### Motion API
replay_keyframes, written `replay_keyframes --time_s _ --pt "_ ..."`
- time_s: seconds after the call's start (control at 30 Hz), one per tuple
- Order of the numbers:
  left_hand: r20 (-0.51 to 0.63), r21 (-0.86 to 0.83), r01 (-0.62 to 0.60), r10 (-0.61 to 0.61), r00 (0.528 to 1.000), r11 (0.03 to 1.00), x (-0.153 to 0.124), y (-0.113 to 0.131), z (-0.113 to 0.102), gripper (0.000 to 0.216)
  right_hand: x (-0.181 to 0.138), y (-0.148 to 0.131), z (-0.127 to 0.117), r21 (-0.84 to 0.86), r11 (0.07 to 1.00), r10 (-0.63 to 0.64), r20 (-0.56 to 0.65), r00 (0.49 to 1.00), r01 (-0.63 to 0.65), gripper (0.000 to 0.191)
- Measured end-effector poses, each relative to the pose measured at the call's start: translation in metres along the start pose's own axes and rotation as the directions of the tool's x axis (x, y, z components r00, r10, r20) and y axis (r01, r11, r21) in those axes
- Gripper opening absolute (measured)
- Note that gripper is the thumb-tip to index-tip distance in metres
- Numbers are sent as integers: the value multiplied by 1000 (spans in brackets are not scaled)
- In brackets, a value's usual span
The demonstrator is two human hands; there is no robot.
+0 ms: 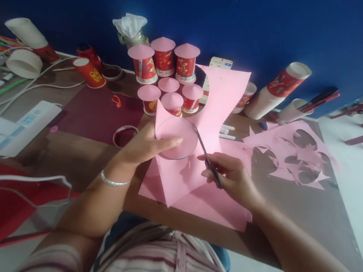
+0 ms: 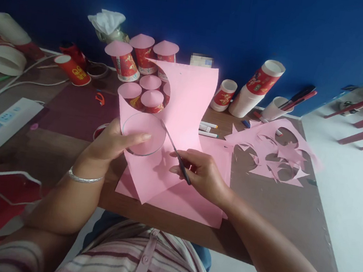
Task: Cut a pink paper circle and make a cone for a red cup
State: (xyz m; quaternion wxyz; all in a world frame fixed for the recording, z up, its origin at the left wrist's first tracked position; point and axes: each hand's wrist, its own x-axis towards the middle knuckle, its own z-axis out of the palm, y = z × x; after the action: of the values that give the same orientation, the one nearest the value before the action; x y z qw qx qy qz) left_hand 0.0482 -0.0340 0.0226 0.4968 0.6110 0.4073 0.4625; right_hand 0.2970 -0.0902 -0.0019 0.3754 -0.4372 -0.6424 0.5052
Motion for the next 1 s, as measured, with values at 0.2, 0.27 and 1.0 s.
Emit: replay_keyframes --time_s 0.2,0.27,1.0 --pt "72 -14 37 -36 997 999 -1 3 1 40 0 -2 2 -3 1000 6 -7 1000 -6 41" --pt "74 -17 33 -32 997 999 -1 4 2 40 0 -2 2 -1 1000 9 -7 1000 -9 43" --pt "71 -1 30 -30 997 1000 -1 5 0 49 -2 -7 2 111 992 55 17 998 -56 38"
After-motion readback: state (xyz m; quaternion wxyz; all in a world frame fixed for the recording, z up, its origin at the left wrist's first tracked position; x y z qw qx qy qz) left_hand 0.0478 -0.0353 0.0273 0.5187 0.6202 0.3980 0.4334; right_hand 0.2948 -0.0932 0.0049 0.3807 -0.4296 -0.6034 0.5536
